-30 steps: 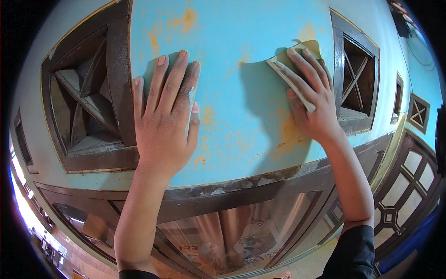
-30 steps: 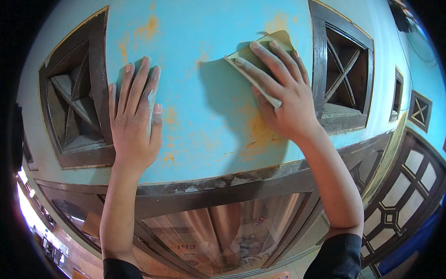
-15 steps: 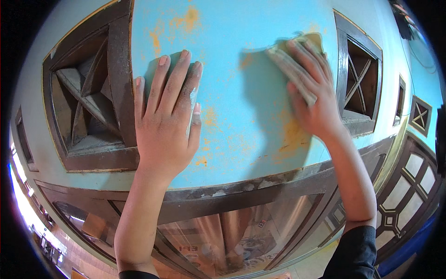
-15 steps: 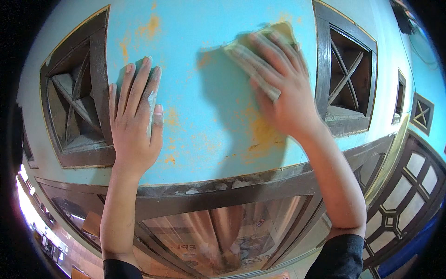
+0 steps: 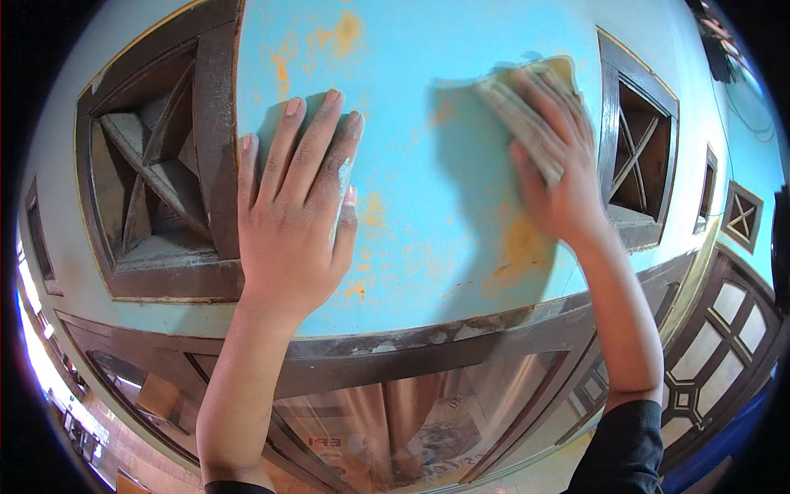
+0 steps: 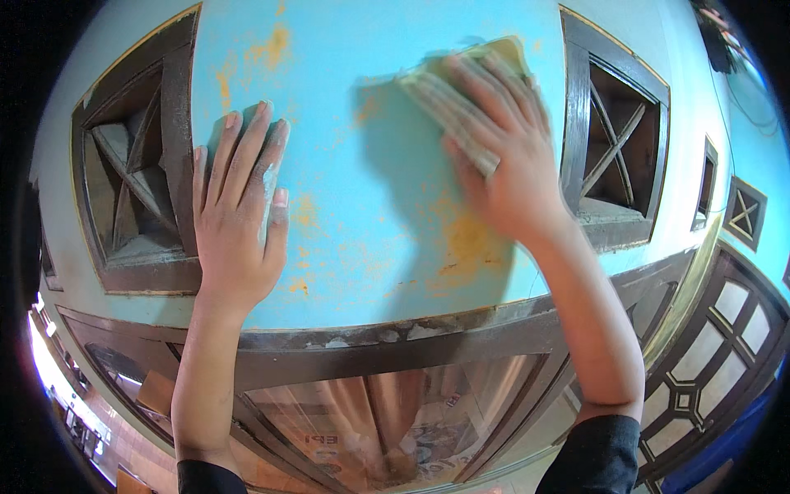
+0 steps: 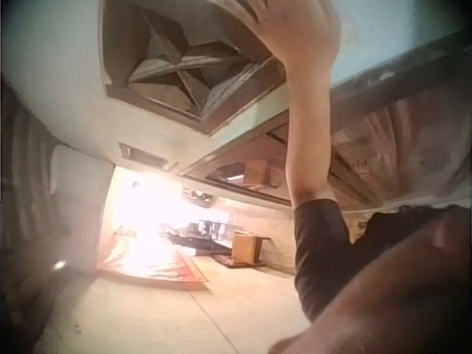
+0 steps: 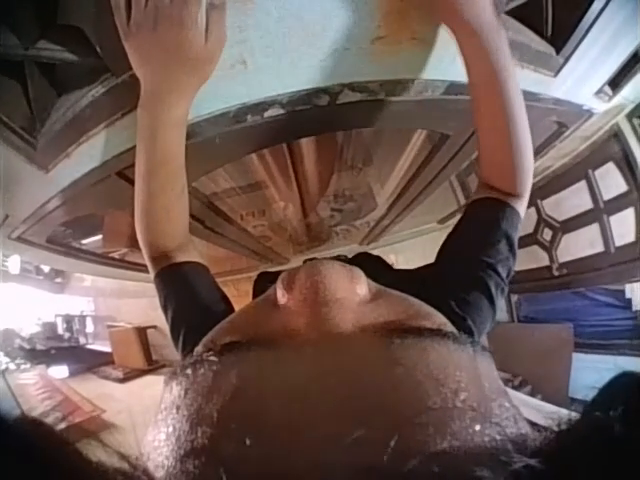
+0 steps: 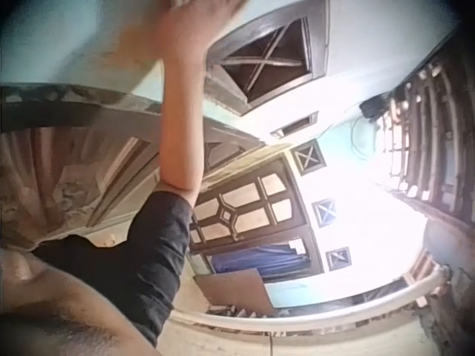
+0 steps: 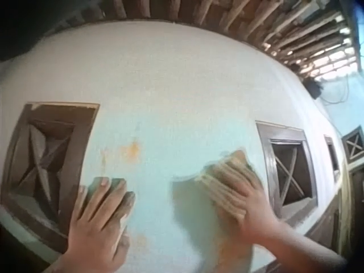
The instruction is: Sanding a wall surface with a piece of sandpaper.
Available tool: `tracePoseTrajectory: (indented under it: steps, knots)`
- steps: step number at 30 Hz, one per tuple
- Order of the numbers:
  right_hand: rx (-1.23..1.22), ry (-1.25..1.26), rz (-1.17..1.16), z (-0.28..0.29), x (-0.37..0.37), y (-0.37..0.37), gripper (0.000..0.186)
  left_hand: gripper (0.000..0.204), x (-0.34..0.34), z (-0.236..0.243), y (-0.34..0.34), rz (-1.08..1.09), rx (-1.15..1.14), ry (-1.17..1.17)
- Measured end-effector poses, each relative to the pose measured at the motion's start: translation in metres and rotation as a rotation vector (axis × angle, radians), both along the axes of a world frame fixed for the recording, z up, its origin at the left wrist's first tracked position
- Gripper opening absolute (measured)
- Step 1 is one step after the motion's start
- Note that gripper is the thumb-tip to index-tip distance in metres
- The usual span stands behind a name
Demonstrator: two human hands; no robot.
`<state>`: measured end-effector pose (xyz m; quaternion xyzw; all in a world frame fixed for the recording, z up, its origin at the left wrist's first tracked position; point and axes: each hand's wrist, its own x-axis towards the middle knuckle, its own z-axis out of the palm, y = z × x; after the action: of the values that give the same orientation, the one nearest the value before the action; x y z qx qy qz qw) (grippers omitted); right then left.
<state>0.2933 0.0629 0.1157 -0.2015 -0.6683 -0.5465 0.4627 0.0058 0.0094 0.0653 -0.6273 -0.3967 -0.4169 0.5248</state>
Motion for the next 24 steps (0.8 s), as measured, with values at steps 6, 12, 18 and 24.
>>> tracePoseTrajectory:
  steps: [6, 12, 18, 24]
  knots:
    - [-0.28, -0.517, -0.014, -0.053, -0.018, -0.026, 0.05, 0.057, -0.001, -0.001, -0.002, 0.015, -0.014, -0.01]
    - [-0.009, 0.02, 0.015, 0.008, 0.007, 0.001, 0.053, 0.056, 0.001, 0.0, 0.003, -0.006, 0.021, 0.001]
    - [-0.224, -0.262, -0.059, -0.027, -0.022, -0.018, 0.062, 0.055, -0.003, -0.001, -0.001, 0.018, 0.008, -0.015]
    - [0.047, 0.086, -0.003, 0.014, 0.006, 0.007, 0.056, 0.055, 0.001, 0.0, 0.003, -0.015, 0.041, 0.009]
